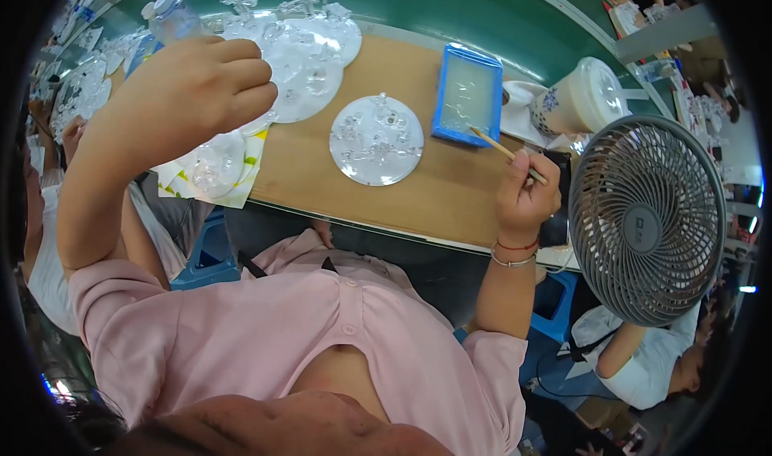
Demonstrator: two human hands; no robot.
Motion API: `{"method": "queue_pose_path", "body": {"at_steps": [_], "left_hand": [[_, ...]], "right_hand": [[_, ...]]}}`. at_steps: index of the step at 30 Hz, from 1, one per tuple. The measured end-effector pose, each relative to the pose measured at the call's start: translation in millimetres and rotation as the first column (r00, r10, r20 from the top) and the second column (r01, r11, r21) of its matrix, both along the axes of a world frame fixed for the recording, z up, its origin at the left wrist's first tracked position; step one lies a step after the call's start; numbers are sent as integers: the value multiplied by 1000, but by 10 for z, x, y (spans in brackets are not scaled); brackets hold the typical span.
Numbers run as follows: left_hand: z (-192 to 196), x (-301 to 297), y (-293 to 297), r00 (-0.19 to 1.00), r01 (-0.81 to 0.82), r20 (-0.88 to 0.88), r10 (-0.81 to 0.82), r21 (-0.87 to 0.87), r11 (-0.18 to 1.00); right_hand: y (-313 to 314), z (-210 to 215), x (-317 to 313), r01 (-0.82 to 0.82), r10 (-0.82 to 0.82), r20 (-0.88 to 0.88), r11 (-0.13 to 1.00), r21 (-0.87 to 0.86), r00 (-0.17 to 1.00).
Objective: Using a brush to apply adhesive to small decorative plastic components and assembling them onto a circular base.
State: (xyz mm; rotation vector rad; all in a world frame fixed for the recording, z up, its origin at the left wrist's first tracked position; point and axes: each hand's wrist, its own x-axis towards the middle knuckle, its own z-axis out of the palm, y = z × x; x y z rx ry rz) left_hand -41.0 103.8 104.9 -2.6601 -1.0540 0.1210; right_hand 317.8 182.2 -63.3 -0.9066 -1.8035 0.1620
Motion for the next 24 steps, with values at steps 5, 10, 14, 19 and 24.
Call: {"method": "queue_pose_path", "body": {"at_steps": [5, 10, 14, 19, 24], "left_hand": [[19, 116, 255, 995, 73, -70, -65, 116, 991], [226, 374, 757, 980, 167, -115, -161, 41, 985], [-22, 556, 1002, 993, 121, -20, -120, 77, 990], [-453, 855, 1202, 986, -8, -166, 5, -16, 1000], [-579, 566, 1157, 994, -44, 94, 49, -62, 997]], "right_hand": [[30, -11, -12, -9, 9, -15, 999, 31, 1000], [15, -13, 3, 6, -5, -23, 1000, 15, 1000], [-23, 24, -11, 38, -38, 24, 999, 15, 999], [-52, 42, 57, 76, -77, 34, 997, 21, 996], [28, 119, -77, 80, -94, 72, 981, 177, 993]]}}
